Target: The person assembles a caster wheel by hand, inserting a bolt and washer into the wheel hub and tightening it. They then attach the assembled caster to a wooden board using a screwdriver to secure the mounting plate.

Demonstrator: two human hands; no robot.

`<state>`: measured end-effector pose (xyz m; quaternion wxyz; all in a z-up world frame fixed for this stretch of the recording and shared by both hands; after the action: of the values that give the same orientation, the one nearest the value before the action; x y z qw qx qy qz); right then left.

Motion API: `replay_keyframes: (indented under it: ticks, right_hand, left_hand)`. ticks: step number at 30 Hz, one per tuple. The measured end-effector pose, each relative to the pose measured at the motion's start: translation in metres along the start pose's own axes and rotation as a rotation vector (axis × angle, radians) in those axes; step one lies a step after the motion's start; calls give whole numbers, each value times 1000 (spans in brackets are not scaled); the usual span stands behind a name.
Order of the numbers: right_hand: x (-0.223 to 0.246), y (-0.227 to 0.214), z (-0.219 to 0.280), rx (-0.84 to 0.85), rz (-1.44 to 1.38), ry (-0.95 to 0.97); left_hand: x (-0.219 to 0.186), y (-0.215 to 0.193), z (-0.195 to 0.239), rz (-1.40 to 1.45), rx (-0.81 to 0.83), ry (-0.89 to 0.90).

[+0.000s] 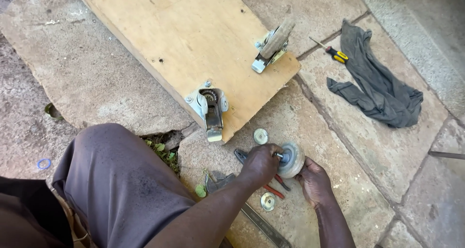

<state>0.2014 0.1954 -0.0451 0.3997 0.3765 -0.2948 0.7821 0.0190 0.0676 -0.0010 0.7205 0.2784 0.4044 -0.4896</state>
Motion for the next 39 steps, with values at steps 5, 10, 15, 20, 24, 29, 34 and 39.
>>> replay_keyframes:
  ticks: [5, 10, 15, 20, 24, 29, 34, 39]
  right_hand:
    - [-9, 5, -12, 57, -46, -57]
    - [41, 22, 37, 10, 186, 10]
    - [1, -41, 10, 7, 115, -79]
    - [-21, -53, 7, 11, -18, -43]
    - [-21, -40, 4, 38, -44, -45]
    - [4, -29, 12, 82, 189, -67]
    - [16, -21, 32, 90, 275, -35]
    - [15, -27, 37, -46, 287, -56]
  left_hand:
    - [22, 5, -21, 16, -68, 108]
    - [7, 2, 17, 165, -2, -56]
    - [21, 42, -7, 73, 1, 156]
    - [11, 51, 0, 35, 78, 40]
    - [5, 38, 3, -33, 46, 58]
    - [7, 29, 1, -21, 21, 92]
    - [20, 37, -16, -94, 0, 219]
    - [33, 55, -33, -155, -47, 324]
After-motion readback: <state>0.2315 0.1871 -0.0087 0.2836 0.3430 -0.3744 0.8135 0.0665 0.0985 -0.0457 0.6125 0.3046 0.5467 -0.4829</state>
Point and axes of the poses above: each hand's wrist, its own z-axis away from the middle knuckle, its own y-axis out of the palm, x = y × z, the point moved 4 cm from there along -z, towards the middle knuckle, and after that the axes turned 6 degrees about z, right-handed, at the moved point
